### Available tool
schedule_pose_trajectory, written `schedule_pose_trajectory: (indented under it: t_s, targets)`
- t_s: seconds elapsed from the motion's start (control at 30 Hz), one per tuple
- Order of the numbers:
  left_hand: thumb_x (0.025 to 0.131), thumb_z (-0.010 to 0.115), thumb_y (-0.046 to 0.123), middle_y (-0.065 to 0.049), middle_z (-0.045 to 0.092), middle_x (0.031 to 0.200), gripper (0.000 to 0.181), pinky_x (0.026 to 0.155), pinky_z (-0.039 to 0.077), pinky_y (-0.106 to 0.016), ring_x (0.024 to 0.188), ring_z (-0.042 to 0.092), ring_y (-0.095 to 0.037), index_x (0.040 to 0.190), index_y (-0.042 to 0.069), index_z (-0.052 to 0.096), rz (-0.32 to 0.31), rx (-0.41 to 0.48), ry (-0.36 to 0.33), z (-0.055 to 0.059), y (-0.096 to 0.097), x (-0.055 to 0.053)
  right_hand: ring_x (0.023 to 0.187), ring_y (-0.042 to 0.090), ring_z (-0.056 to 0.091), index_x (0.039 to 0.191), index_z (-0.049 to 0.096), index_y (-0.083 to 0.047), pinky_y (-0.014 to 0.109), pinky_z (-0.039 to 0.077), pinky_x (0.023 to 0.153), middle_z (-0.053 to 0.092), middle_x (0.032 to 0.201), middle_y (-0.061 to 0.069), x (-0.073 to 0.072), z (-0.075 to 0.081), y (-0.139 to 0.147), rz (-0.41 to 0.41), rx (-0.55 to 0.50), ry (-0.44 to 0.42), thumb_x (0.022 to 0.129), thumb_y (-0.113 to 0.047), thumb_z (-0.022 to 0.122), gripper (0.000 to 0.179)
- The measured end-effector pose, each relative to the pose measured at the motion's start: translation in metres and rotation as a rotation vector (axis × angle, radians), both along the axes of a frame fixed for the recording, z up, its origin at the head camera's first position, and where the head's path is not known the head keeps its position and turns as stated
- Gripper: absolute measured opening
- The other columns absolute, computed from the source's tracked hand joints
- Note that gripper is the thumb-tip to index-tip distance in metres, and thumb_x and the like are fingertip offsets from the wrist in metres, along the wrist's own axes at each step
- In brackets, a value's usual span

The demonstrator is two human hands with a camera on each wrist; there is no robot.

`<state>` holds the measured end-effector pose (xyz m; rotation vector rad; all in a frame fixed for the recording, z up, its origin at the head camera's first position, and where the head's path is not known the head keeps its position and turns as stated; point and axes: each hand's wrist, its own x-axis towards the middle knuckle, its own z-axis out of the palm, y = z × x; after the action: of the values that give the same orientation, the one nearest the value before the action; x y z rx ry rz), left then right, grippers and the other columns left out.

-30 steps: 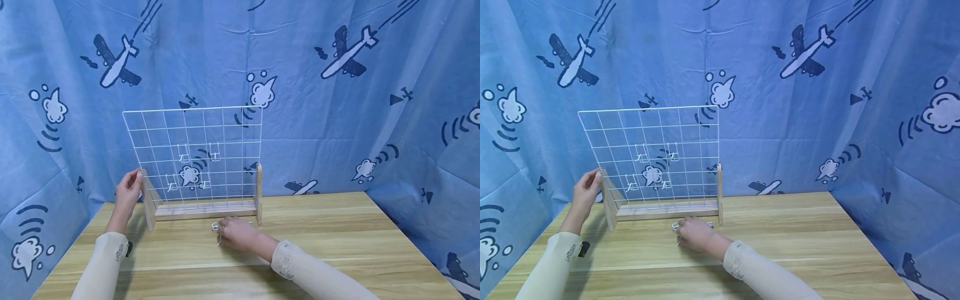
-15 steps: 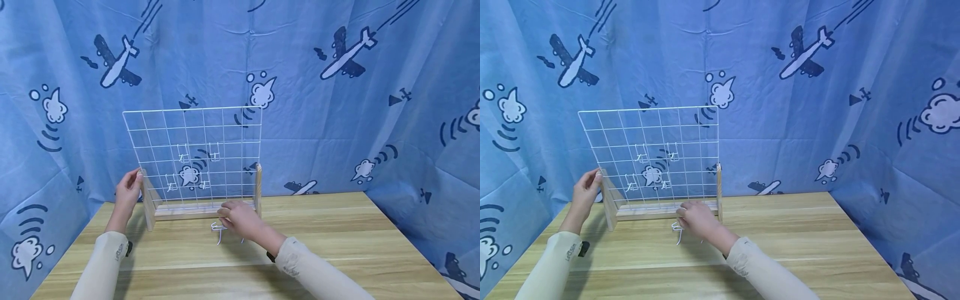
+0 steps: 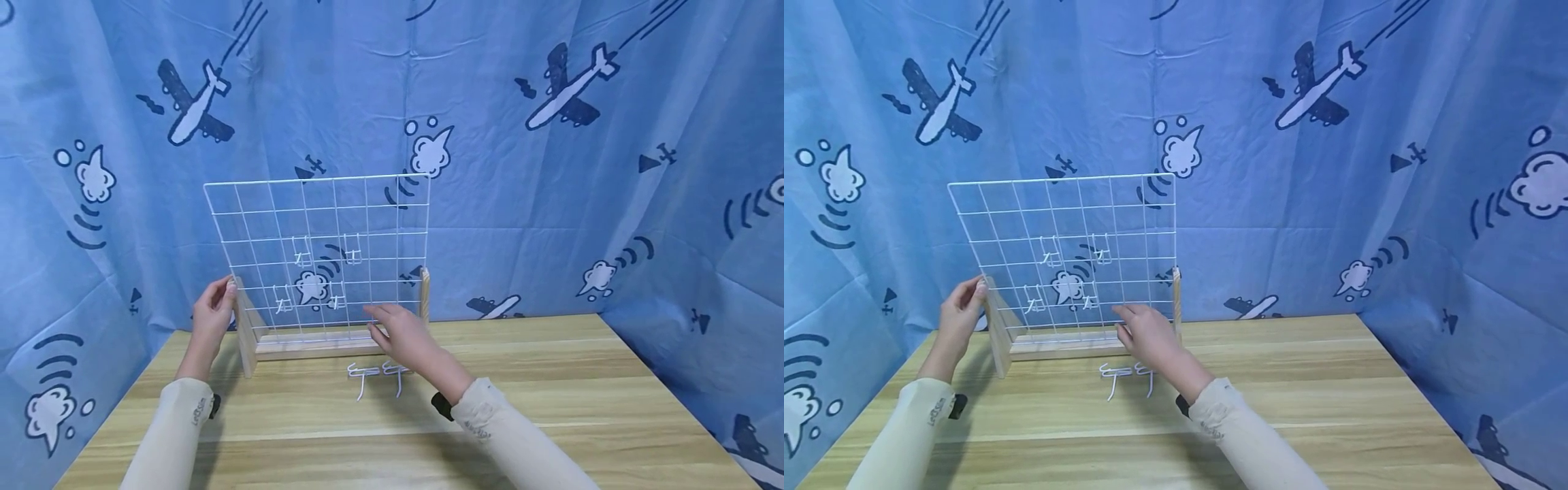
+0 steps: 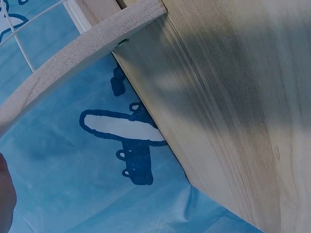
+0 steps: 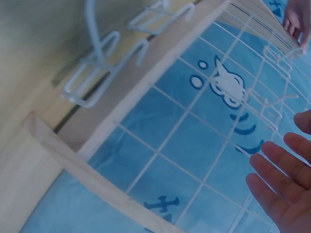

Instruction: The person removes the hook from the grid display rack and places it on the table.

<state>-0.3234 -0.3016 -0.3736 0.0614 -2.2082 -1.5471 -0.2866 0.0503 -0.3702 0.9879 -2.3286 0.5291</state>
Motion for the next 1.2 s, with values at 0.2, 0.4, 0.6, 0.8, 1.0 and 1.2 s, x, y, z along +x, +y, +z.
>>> schedule_pose_trajectory:
  t_s: [0.2,0.4,0.6,0.8,1.0,1.2]
  targets:
    - [0.102,0.042,0.037,-0.015,0.045,0.141,0.052,0.110,0.036,-0.028,0.132,0.040,-0.026,0.143,0.004,0.041,0.003,0.002,-0.004,-0.001,0.002,-0.002,0.112,0.033,0.059,0.129,0.057,0.000,0.043,0.052,0.092,0.061,0.123,0.018,-0.001,0.012,0.000,-0.037,-0.040,-0.032,0.094,-0.013,0.062,0.038]
    - [0.102,0.041,0.037,-0.015,0.044,0.142,0.053,0.112,0.034,-0.035,0.133,0.038,-0.027,0.144,0.004,0.040,0.004,0.009,-0.009,-0.001,0.002,-0.002,0.122,0.035,0.050,0.137,0.047,0.003,0.046,0.045,0.102,0.051,0.135,0.021,-0.003,0.020,-0.003,-0.028,-0.104,-0.020,0.096,-0.014,0.059,0.047]
    - [0.103,0.041,0.037,-0.016,0.043,0.142,0.053,0.112,0.034,-0.034,0.133,0.038,-0.027,0.145,0.004,0.039,-0.002,0.013,-0.025,-0.001,0.003,0.000,0.128,0.036,0.045,0.139,0.043,0.004,0.045,0.038,0.109,0.048,0.138,0.022,-0.006,0.026,-0.013,-0.031,-0.232,-0.046,0.097,-0.014,0.057,0.048]
    - [0.103,0.042,0.034,-0.015,0.045,0.140,0.051,0.108,0.036,-0.021,0.132,0.040,-0.025,0.143,0.003,0.041,0.000,0.021,-0.007,-0.001,0.001,-0.001,0.128,0.035,0.045,0.137,0.046,0.004,0.043,0.037,0.110,0.050,0.136,0.022,-0.010,0.035,-0.031,-0.071,-0.406,-0.063,0.097,-0.015,0.057,0.046]
    - [0.102,0.041,0.038,-0.015,0.044,0.141,0.053,0.109,0.035,-0.024,0.132,0.039,-0.025,0.144,0.005,0.040,0.003,0.011,-0.014,-0.002,0.000,-0.001,0.125,0.035,0.049,0.131,0.051,0.006,0.042,0.040,0.108,0.054,0.131,0.024,-0.014,0.041,-0.046,-0.103,-0.512,-0.035,0.096,-0.012,0.058,0.040]
    - [0.103,0.041,0.035,-0.015,0.045,0.140,0.052,0.109,0.035,-0.022,0.132,0.039,-0.024,0.144,0.004,0.040,-0.002,0.002,-0.003,-0.001,0.000,0.000,0.121,0.034,0.053,0.126,0.055,0.008,0.039,0.042,0.106,0.057,0.127,0.023,-0.019,0.040,-0.054,-0.136,-0.571,0.015,0.095,-0.009,0.060,0.036]
